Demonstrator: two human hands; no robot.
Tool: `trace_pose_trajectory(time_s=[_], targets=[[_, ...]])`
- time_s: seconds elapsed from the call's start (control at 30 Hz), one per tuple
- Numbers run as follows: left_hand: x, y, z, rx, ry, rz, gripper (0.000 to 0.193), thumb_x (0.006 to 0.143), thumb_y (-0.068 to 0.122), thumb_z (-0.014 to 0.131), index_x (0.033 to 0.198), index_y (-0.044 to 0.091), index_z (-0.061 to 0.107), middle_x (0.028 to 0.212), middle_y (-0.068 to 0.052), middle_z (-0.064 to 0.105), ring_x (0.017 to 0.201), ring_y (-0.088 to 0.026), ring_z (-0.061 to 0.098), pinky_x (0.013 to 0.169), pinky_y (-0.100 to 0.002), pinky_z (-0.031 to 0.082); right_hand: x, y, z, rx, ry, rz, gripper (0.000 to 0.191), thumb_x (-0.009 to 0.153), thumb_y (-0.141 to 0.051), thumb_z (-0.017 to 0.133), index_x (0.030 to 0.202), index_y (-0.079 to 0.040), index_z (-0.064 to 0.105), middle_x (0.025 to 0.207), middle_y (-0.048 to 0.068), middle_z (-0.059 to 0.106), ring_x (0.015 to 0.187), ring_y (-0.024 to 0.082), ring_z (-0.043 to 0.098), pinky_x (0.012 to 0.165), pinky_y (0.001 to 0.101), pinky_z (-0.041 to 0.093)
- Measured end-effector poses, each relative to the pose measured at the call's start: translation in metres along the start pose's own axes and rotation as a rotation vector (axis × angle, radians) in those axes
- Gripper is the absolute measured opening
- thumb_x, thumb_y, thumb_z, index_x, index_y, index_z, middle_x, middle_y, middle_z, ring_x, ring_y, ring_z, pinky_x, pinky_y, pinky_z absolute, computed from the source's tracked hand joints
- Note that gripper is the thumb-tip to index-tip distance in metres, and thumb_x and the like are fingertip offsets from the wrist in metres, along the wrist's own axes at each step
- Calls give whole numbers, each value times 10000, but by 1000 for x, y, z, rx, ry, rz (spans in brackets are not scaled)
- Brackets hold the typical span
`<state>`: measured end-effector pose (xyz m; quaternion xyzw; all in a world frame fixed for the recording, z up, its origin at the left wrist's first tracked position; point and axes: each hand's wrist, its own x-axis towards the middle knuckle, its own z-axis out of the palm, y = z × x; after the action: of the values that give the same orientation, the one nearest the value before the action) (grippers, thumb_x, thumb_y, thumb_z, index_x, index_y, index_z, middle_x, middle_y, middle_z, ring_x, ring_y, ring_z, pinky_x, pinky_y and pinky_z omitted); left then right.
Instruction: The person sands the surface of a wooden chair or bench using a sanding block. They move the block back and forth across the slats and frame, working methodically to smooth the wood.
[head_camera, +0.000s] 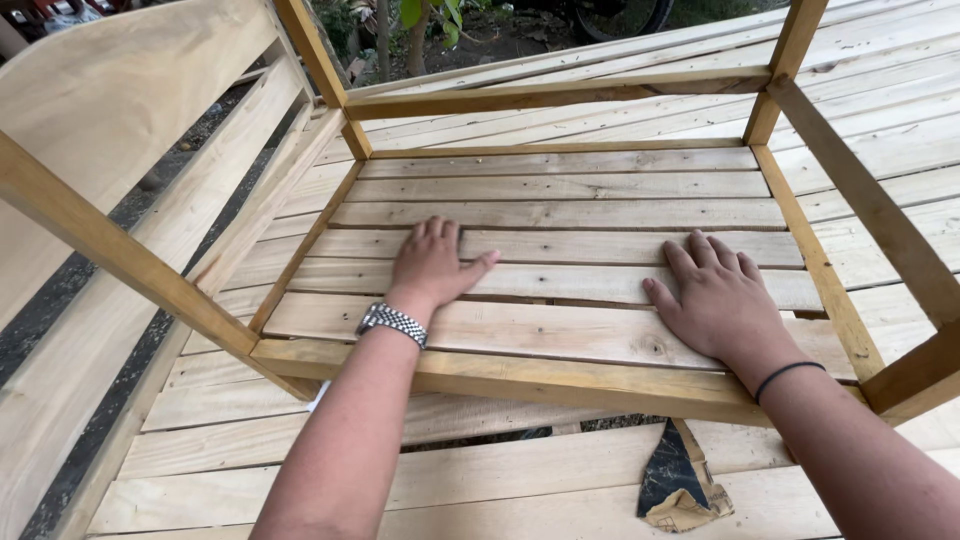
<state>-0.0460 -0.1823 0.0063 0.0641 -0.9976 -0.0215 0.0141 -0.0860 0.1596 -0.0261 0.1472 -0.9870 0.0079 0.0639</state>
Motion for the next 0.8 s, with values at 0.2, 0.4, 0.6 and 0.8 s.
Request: trace_pose_trajectory(time_s=[0.2,0.4,0.6,0.8], targets=[[-3,2,-2,-80,-27,24,972,904,771,362,1570,69,278,1653,-178,244,1541,-325,191,1225,-461,237,2,1,-1,-2,-3,-15,733,973,-639,283,1570,-214,325,1646,120,248,1536,263,183,1229,450,170],[-9,4,-12,-43,6,-34,974,933,771,392,1568,42,270,1642,-201,245,1527,-354,203,1232,-469,225,-1,2,1,10,-17,-10,729,977,-628,257,1569,-205,306,1642,116,244,1537,263,163,1224,459,152],[-3,47,1,-69,1,49,998,926,777,400,1561,15,284,1633,-200,283,1517,-354,251,1231,-440,267,-1,2,-2,16,-5,-16,738,979,-635,262,1576,-203,315,1647,130,242,1542,269,172,1230,461,163],[-22,-7,-10,-121,17,-49,968,912,772,401,1553,52,315,1652,-164,266,1535,-326,222,1232,-445,268,-2,3,-2,7,7,-25,732,986,-626,270,1571,-189,330,1648,143,250,1536,295,182,1234,462,168]])
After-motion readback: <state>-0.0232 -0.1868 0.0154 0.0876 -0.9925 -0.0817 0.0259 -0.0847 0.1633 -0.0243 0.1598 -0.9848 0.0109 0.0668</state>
